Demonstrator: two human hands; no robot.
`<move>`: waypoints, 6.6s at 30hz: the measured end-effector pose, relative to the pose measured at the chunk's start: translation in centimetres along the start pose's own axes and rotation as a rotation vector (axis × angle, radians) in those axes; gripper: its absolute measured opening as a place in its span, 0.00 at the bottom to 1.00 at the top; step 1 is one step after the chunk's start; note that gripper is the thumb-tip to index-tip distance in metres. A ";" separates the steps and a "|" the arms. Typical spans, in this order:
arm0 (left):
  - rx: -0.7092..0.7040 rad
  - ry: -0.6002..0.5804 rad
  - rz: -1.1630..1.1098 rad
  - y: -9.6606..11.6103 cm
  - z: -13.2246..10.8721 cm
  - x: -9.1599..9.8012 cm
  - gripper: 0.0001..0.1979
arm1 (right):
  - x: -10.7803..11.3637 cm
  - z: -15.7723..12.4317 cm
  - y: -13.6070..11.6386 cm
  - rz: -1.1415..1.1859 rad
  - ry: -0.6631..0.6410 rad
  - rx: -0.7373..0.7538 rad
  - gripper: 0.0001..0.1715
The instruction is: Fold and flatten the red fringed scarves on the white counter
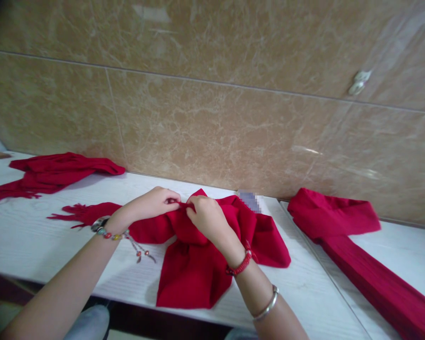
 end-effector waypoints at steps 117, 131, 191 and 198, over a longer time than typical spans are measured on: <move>0.236 0.346 0.399 0.0 -5.6 6.0 0.15 | 2.1 0.1 -0.1 0.053 0.290 0.222 0.06; 0.123 0.315 0.400 4.0 -3.0 1.1 0.10 | 1.9 0.1 -1.1 -0.064 0.354 0.222 0.07; -0.068 0.215 0.514 5.2 -3.8 3.2 0.12 | 5.0 -4.8 -1.9 -0.295 0.243 0.113 0.08; 0.310 0.172 0.478 2.2 -4.2 6.9 0.12 | 4.7 -2.6 0.4 -0.129 0.181 -0.003 0.07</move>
Point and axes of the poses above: each hand's wrist, its own z-axis towards the middle knuckle, its own x-axis out of the back of the hand, y = z × x, the point moved 1 cm from there along z, towards the middle knuckle, and after that the axes turned 6 degrees about -y, right-handed, at the moved point
